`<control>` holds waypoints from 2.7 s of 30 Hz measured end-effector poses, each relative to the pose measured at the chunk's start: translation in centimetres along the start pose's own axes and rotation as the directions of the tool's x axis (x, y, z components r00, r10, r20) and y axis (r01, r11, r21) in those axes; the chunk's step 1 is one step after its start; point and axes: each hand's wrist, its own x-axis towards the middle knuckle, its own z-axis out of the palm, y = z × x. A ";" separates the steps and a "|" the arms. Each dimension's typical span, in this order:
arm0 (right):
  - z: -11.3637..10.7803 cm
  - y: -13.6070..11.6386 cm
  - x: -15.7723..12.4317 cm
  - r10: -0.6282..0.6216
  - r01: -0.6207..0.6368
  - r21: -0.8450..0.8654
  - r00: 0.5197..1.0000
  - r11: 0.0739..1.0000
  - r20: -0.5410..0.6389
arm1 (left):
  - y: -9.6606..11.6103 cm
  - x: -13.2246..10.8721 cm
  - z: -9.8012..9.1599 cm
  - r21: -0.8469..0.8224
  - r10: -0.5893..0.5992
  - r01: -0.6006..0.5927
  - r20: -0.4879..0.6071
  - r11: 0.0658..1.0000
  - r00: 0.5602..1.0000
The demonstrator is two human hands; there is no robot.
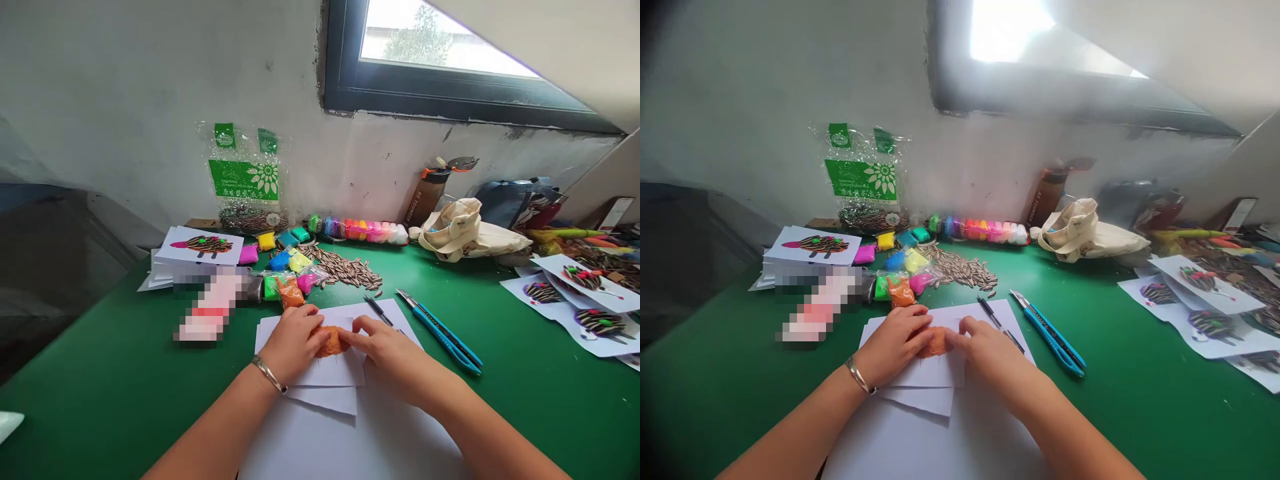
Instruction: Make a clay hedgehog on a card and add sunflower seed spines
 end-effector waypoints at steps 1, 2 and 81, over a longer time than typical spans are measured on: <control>0.1 0.0 0.1 0.007 -0.007 -0.020 1.000 1.000 0.007 | 0.0 0.0 0.0 0.006 0.000 0.000 -0.006 1.000 1.000; 0.1 0.0 0.1 0.012 -0.011 -0.037 1.000 0.999 0.012 | 0.0 0.0 0.1 0.019 0.002 -0.002 -0.017 1.000 1.000; 3.9 -2.5 2.5 0.045 -0.089 -0.152 0.961 0.984 -0.274 | -1.6 0.3 -0.6 0.036 -0.005 0.006 -0.021 0.999 1.000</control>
